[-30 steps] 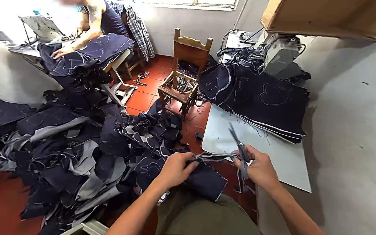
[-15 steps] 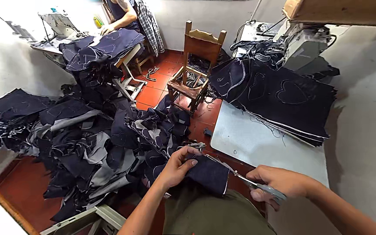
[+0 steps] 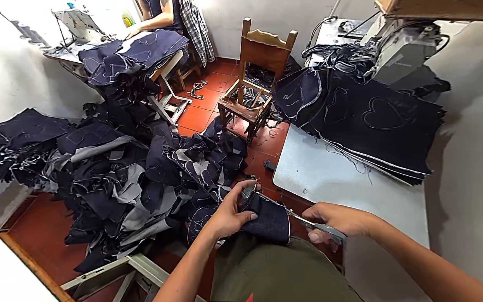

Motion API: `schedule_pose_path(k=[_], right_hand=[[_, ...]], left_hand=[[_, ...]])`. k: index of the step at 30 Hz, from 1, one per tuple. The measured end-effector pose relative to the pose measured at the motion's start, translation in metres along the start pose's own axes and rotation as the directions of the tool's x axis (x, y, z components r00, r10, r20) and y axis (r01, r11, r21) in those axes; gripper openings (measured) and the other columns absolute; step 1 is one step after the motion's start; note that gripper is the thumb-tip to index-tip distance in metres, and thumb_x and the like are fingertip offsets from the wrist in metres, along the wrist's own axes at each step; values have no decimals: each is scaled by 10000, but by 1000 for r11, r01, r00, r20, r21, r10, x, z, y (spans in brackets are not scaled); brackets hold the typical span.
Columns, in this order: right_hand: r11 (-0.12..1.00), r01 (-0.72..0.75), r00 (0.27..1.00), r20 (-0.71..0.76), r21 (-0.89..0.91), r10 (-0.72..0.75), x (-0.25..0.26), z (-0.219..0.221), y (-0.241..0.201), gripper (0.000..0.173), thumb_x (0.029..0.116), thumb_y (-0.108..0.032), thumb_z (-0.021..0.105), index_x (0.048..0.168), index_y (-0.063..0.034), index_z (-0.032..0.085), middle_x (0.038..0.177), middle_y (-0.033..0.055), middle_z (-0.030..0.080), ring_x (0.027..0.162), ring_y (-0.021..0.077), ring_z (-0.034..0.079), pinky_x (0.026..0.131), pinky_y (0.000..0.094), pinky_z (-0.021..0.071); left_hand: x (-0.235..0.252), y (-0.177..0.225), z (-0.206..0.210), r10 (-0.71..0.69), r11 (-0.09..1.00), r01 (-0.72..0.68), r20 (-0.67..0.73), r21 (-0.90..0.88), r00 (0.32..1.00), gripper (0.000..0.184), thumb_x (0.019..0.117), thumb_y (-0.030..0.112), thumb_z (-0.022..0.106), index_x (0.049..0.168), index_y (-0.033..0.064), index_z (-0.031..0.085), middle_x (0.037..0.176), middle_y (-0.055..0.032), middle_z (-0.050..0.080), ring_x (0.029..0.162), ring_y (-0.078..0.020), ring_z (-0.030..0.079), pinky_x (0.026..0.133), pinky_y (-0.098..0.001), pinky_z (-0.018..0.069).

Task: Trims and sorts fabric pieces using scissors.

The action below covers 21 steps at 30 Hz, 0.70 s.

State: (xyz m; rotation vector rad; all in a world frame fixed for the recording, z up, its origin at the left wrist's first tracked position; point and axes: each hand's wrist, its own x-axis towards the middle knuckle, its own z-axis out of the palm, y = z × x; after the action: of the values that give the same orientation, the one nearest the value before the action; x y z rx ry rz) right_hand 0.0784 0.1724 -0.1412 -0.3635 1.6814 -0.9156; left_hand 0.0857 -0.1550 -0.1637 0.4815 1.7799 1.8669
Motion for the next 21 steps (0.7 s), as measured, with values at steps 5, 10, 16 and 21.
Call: schedule_pose_path(k=[5, 10, 16, 21], right_hand=[[998, 65, 998, 22, 28, -65, 11, -5, 11, 437, 803, -517, 806, 850, -120, 630, 682, -47, 617, 572, 54, 594, 546, 239, 506], [991, 136, 991, 16, 2, -136, 19, -1, 19, 379, 745, -429, 881, 793, -119, 669, 624, -80, 586, 527, 13, 532, 504, 208, 435], [925, 374, 927, -63, 71, -370, 14, 19, 31, 490, 698, -594, 863, 718, -159, 639, 599, -113, 570, 512, -36, 491, 467, 174, 377], [869, 482, 684, -573, -111, -452, 20, 21, -1, 602, 807, -479, 820, 1245, -104, 646, 1243, 4, 715, 1128, 120, 669, 971, 364, 559]], left_hand=[[-6, -7, -5, 10, 961, 16, 95, -277, 995, 743, 818, -148, 686, 1481, -66, 362, 1479, -174, 555, 1276, -264, 617, 1060, -429, 527], [-14, -18, -12, 40, 858, 125, 307, -498, 951, 800, 828, -80, 703, 1530, -1, 328, 1540, -177, 493, 1310, -257, 590, 1076, -418, 495], [-20, -22, -12, 109, 856, 84, 337, -510, 935, 814, 833, -29, 742, 1535, 6, 331, 1579, -173, 445, 1406, -265, 501, 1145, -414, 434], [-28, -17, -8, 76, 897, 18, 195, -441, 978, 521, 856, 37, 772, 1341, 62, 582, 1316, -114, 695, 1187, -207, 682, 1003, -370, 559]])
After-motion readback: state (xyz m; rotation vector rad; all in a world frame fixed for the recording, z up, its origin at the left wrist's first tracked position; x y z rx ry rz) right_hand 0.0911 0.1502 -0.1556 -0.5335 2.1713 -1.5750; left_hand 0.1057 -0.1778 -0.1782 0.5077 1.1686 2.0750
